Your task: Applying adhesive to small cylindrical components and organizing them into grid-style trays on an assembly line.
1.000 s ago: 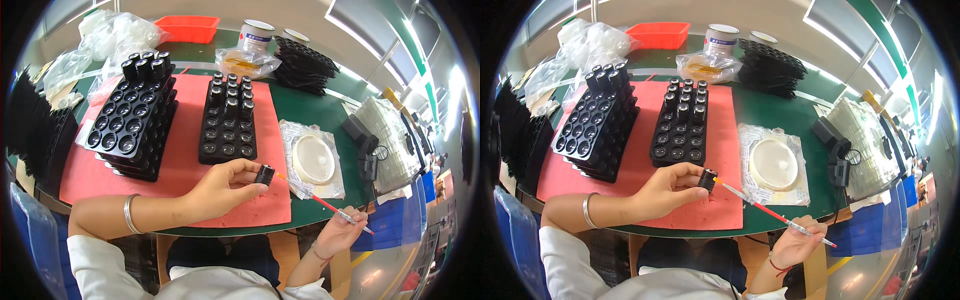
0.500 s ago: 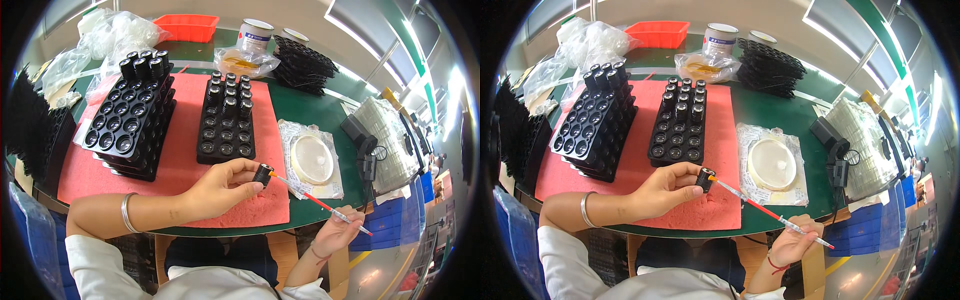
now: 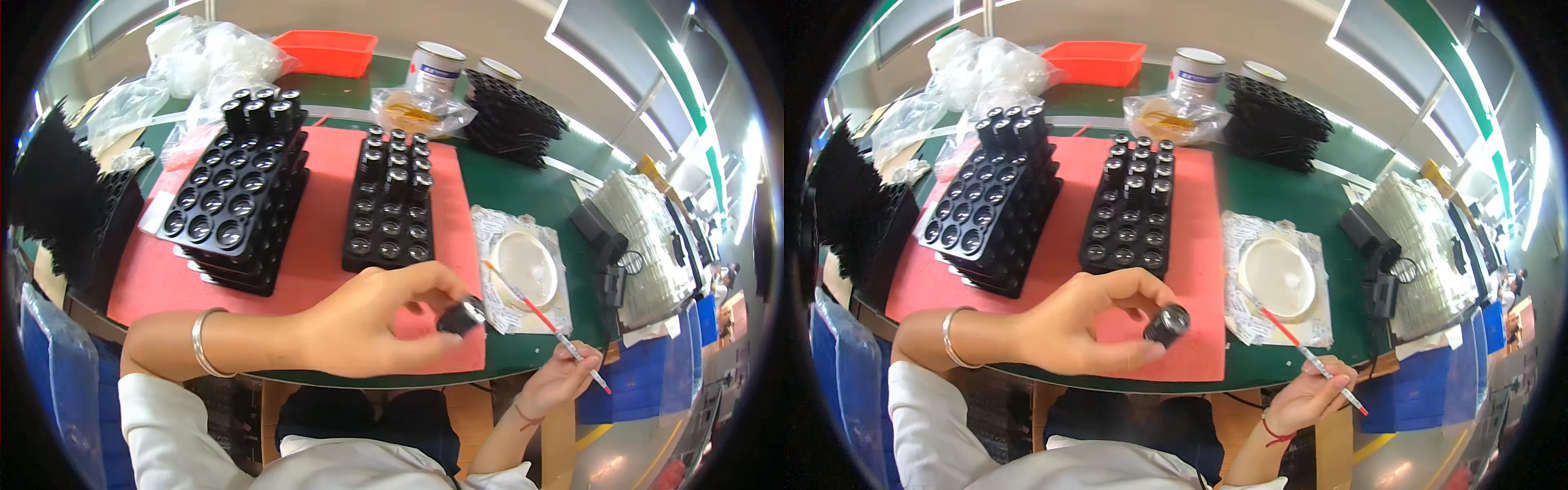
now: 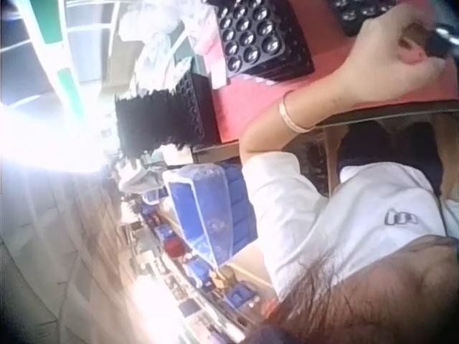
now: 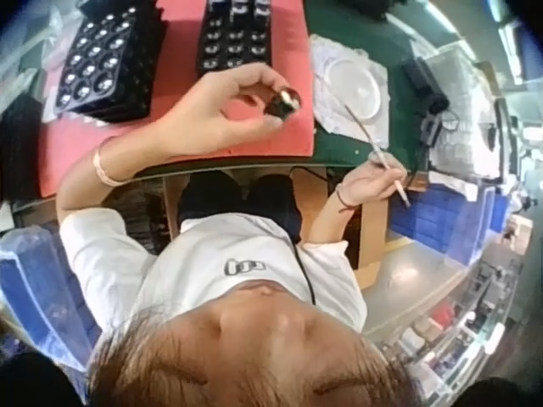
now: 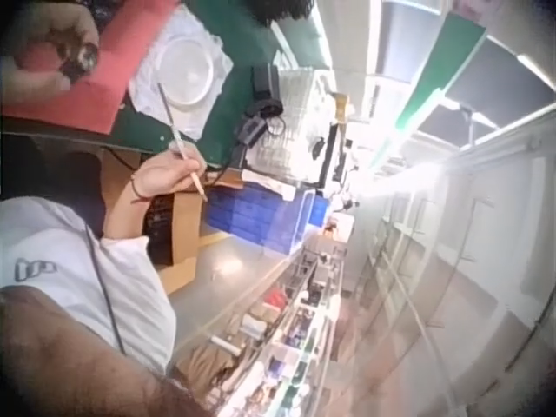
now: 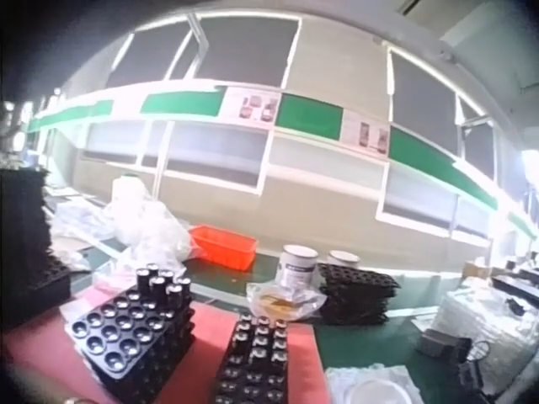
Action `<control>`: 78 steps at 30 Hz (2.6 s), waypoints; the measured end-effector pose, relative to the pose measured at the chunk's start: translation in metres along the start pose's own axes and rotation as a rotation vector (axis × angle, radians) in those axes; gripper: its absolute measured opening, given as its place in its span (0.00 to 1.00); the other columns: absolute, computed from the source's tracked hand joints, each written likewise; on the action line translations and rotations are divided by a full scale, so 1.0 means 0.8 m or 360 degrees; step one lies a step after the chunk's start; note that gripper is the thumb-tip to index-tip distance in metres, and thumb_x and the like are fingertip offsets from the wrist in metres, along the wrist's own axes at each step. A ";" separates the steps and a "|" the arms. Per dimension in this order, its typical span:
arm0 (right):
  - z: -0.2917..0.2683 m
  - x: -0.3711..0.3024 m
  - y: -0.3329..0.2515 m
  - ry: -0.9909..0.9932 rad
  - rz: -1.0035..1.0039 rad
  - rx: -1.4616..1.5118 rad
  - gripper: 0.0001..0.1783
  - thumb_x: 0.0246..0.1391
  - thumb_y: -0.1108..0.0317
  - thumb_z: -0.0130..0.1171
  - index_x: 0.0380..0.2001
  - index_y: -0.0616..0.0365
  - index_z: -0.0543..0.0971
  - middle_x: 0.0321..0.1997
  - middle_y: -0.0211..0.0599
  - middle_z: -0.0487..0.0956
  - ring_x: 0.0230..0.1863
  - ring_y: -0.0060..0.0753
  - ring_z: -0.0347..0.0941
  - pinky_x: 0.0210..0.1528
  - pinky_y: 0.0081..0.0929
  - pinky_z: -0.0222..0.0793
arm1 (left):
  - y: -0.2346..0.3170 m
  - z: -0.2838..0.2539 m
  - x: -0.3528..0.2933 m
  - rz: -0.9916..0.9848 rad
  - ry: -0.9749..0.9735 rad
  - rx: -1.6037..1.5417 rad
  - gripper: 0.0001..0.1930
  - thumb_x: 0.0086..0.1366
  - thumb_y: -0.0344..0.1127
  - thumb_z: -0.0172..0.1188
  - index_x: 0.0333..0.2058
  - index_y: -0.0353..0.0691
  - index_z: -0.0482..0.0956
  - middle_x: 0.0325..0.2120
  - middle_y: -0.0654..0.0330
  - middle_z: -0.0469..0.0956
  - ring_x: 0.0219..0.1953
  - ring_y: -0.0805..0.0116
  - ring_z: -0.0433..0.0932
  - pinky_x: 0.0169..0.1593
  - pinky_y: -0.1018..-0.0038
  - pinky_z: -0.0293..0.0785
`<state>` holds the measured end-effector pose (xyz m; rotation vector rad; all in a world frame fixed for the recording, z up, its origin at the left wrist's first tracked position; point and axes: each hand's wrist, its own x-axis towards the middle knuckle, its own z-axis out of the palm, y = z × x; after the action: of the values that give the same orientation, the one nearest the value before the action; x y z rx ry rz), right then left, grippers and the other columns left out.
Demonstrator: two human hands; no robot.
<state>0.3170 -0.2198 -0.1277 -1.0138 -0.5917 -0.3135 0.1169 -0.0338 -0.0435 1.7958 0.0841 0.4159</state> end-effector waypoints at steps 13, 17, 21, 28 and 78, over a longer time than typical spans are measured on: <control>0.000 -0.002 0.013 0.0100 0.0090 -0.0087 0.16 0.62 0.59 0.39 0.24 0.58 0.62 0.24 0.28 0.56 0.28 0.22 0.50 0.32 0.22 0.48 | 0.083 -0.173 -0.029 -0.0235 0.0817 0.1763 0.15 0.49 0.31 0.63 0.36 0.32 0.73 0.21 0.60 0.72 0.25 0.72 0.69 0.31 0.78 0.66; 0.000 -0.003 0.010 0.0077 0.0060 -0.0123 0.16 0.62 0.59 0.39 0.23 0.57 0.61 0.23 0.28 0.56 0.27 0.22 0.51 0.31 0.22 0.48 | 0.062 -0.206 -0.030 -0.0482 0.0850 0.1782 0.18 0.48 0.37 0.63 0.34 0.29 0.76 0.25 0.51 0.77 0.29 0.59 0.77 0.35 0.71 0.71; 0.005 -0.005 0.007 0.0075 0.0026 -0.0174 0.17 0.62 0.60 0.39 0.22 0.57 0.60 0.23 0.29 0.56 0.27 0.23 0.52 0.31 0.22 0.48 | 0.054 -0.213 -0.027 -0.0453 0.0849 0.1672 0.18 0.48 0.38 0.64 0.33 0.28 0.76 0.26 0.50 0.78 0.29 0.60 0.78 0.36 0.72 0.72; 0.002 -0.004 0.007 0.0065 0.0014 -0.0214 0.16 0.62 0.60 0.38 0.22 0.57 0.60 0.23 0.29 0.56 0.27 0.23 0.51 0.30 0.22 0.48 | 0.059 -0.194 -0.021 -0.0424 0.0791 0.1829 0.14 0.48 0.36 0.64 0.27 0.29 0.76 0.19 0.52 0.75 0.24 0.62 0.74 0.31 0.73 0.70; -0.006 -0.001 0.010 0.0017 0.0036 0.0007 0.14 0.61 0.59 0.41 0.27 0.56 0.66 0.24 0.27 0.63 0.27 0.18 0.57 0.30 0.17 0.52 | -0.056 -0.035 0.045 0.0137 0.0927 0.1875 0.28 0.54 0.47 0.57 0.52 0.40 0.67 0.46 0.48 0.64 0.50 0.47 0.60 0.52 0.56 0.58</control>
<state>0.3217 -0.2202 -0.1359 -1.0136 -0.5704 -0.2975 0.1489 0.0144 -0.0719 2.7553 0.7964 1.0947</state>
